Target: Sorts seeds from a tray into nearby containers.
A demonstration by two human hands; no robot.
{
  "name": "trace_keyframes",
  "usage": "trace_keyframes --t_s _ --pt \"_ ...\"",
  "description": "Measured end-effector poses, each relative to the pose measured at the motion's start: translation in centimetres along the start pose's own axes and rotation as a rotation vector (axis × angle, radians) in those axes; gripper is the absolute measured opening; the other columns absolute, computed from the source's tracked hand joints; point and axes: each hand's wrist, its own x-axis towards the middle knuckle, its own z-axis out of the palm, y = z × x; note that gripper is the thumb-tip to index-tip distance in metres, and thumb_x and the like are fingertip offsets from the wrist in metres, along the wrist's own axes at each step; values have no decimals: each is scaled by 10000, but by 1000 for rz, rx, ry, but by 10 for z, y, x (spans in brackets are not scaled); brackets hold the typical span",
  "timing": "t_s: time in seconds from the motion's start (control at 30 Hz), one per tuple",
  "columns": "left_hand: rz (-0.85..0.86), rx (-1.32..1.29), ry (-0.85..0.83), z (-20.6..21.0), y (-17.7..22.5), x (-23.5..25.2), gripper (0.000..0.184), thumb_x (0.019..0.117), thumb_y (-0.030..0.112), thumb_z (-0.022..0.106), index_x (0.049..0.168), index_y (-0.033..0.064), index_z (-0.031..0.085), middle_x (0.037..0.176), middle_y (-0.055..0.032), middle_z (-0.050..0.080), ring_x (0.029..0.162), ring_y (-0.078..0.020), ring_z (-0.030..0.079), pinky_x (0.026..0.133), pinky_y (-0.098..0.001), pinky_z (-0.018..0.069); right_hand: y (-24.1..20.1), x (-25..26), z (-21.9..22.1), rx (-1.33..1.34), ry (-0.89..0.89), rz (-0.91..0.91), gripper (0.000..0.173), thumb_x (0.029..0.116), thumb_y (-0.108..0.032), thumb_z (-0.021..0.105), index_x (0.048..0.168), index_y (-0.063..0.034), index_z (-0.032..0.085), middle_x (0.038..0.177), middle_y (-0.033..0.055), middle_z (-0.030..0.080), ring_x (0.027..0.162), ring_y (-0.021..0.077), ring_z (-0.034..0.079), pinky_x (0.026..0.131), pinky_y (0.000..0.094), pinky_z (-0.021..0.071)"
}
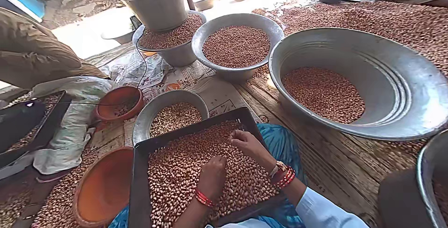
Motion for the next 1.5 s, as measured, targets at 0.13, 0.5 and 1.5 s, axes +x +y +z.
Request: trace_keyframes --t_s 0.13,0.5,1.5 --pt "-153 -483 2 -24 -48 6 168 936 128 667 1044 28 748 741 -68 648 641 -180 567 674 -380 486 -5 -3 7 -316 -79 48 252 1045 -265 581 1166 -71 685 812 39 621 692 147 542 706 388 463" --pt "-83 -404 81 -36 -84 -37 161 913 68 664 1014 73 790 842 -77 732 675 -192 625 692 -415 531 -15 -13 34 -695 -205 39 263 1028 -229 585 1170 -64 731 986 188 722 964 366 686 869 565 511" --pt "-191 -157 -156 -47 -91 -17 216 968 139 662 1138 63 771 1098 -191 741 1045 -367 703 969 -531 525 -32 -1 44 -1049 -581 59 201 1007 -98 589 1097 50 691 1088 276 685 1076 459 660 874 647 509"
